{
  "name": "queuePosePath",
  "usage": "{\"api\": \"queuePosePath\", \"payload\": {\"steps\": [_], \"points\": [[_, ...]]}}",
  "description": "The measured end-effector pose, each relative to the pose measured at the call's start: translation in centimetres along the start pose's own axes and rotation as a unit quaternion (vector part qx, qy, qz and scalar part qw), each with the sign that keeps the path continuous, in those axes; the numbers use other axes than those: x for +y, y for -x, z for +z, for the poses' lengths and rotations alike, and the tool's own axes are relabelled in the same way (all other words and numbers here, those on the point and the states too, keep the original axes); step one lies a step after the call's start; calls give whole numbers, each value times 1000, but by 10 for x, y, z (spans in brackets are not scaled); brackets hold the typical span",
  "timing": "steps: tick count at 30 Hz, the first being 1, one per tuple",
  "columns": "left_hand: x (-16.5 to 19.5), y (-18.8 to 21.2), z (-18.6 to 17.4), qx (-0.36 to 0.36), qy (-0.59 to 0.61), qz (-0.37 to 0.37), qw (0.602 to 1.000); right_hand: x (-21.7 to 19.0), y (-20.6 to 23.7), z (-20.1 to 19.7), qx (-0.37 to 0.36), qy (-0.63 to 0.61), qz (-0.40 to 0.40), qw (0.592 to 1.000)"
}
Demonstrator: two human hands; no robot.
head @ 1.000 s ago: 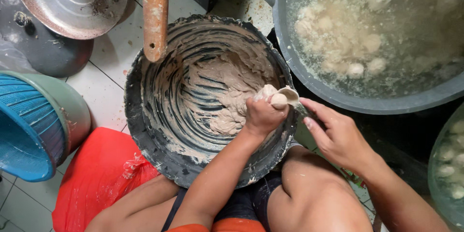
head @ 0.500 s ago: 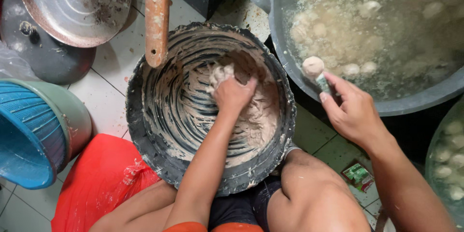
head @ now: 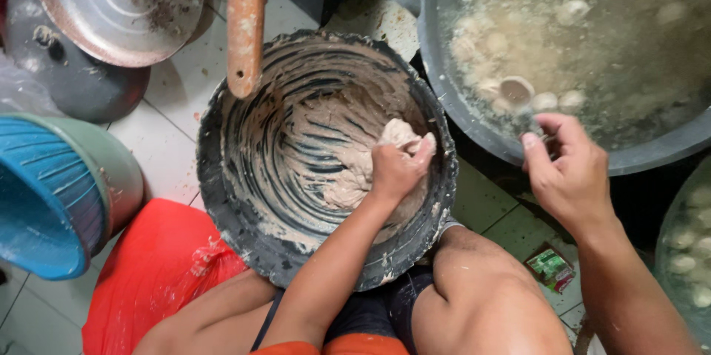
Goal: The person sits on the floor with a large bowl of batter between the legs, pinches off portions of dough and uses a scoop to release formed dough balls into a wok of hot oil, repeating the cycle continuously across the episode.
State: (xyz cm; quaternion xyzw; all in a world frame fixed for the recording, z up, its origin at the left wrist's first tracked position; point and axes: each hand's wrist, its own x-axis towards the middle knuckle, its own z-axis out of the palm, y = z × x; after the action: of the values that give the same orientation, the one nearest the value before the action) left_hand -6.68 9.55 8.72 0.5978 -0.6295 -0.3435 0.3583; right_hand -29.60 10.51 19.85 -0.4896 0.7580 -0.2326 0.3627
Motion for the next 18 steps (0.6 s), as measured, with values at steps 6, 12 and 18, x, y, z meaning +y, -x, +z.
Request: {"api": "queuePosePath", "payload": {"steps": [6,12,18], "points": [[32,-4,-10,8,82,23,996,-14,26,24,-130,5,-129,983],[26,1,-4,-19,-32,42,998,-2,32,35,-229,-93,-19,969],[-13,-3,3,-27,-97,-78,992,25,26,22,-188,-122,37,974]]}}
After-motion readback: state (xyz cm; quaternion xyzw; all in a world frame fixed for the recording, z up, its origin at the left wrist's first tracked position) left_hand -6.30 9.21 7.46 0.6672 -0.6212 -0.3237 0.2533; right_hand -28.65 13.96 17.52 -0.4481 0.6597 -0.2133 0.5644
